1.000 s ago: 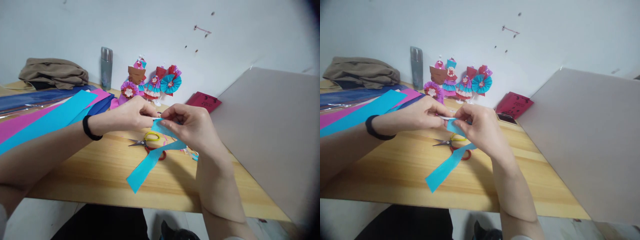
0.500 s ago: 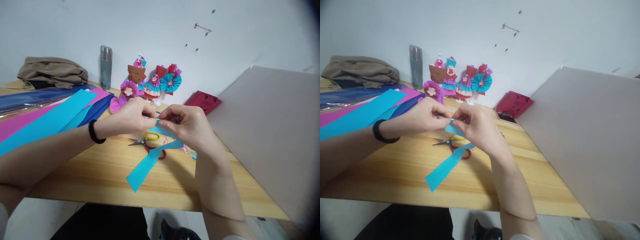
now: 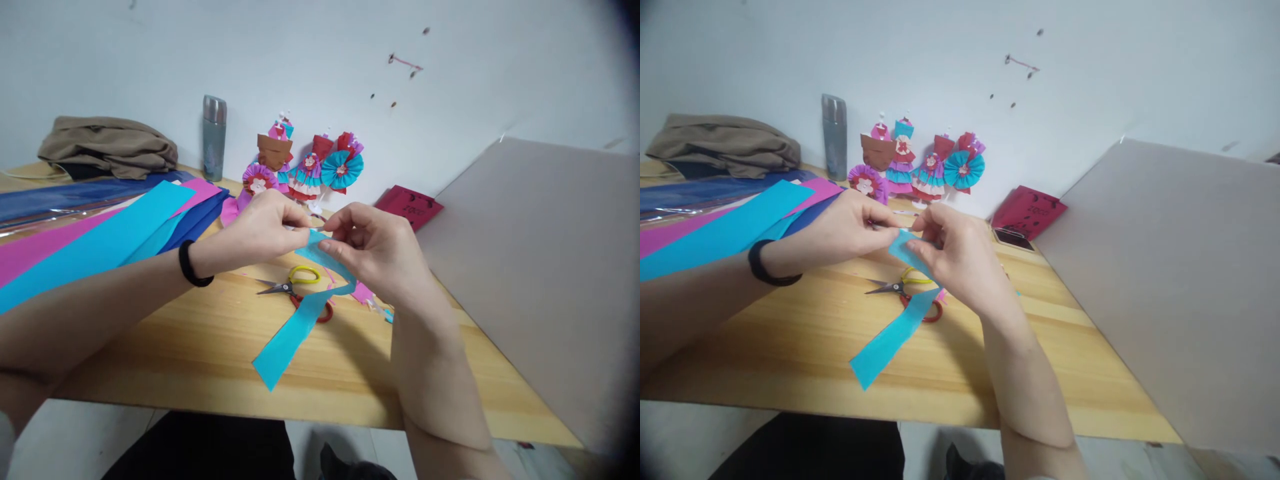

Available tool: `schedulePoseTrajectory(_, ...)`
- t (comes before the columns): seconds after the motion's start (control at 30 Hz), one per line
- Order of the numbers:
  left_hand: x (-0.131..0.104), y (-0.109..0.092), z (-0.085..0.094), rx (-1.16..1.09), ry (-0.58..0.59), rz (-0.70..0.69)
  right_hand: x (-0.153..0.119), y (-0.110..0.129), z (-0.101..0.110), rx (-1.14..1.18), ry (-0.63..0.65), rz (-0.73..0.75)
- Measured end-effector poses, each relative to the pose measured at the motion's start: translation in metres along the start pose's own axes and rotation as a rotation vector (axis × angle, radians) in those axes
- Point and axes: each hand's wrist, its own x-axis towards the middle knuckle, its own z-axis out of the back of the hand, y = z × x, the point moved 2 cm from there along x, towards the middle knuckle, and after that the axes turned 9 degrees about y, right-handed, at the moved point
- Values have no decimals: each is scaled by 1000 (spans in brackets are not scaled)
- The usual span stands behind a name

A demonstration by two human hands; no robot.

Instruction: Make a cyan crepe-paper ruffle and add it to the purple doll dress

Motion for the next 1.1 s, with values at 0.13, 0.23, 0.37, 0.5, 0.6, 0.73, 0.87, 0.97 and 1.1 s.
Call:
schedulePoseTrajectory(0.13, 1, 3, -2, 17, 36, 1, 1, 1, 3, -23, -11, -71)
schedulePoseTrajectory(0.23, 1, 4, -3, 16, 9, -47, 2, 5, 2, -14, 8, -53)
schedulePoseTrajectory(0.37, 0, 3, -4, -4, 7, -80, 2, 11, -2, 63, 66, 11)
schedulePoseTrajectory(0.5, -2, 0, -4, -29, 19, -79, 2, 9, -1, 1, 22, -25)
schedulePoseTrajectory(0.6, -3, -1, -4, -38, 3, -90, 3, 6, 3, -76, 3, -63)
schedulePoseTrajectory(0.73, -3, -1, -4, -10, 4, -67, 3, 10, 2, -17, 53, -13)
schedulePoseTrajectory(0.87, -4, -4, -4, 11, 22, -45, 3, 13, -1, 77, 57, 34)
schedulePoseTrajectory(0.97, -5, -5, -5, 14, 21, -46, 4, 13, -2, 98, 38, 47)
schedulePoseTrajectory(1.1, -4, -4, -5, -10, 2, -74, 4, 12, 0, 72, 15, 10)
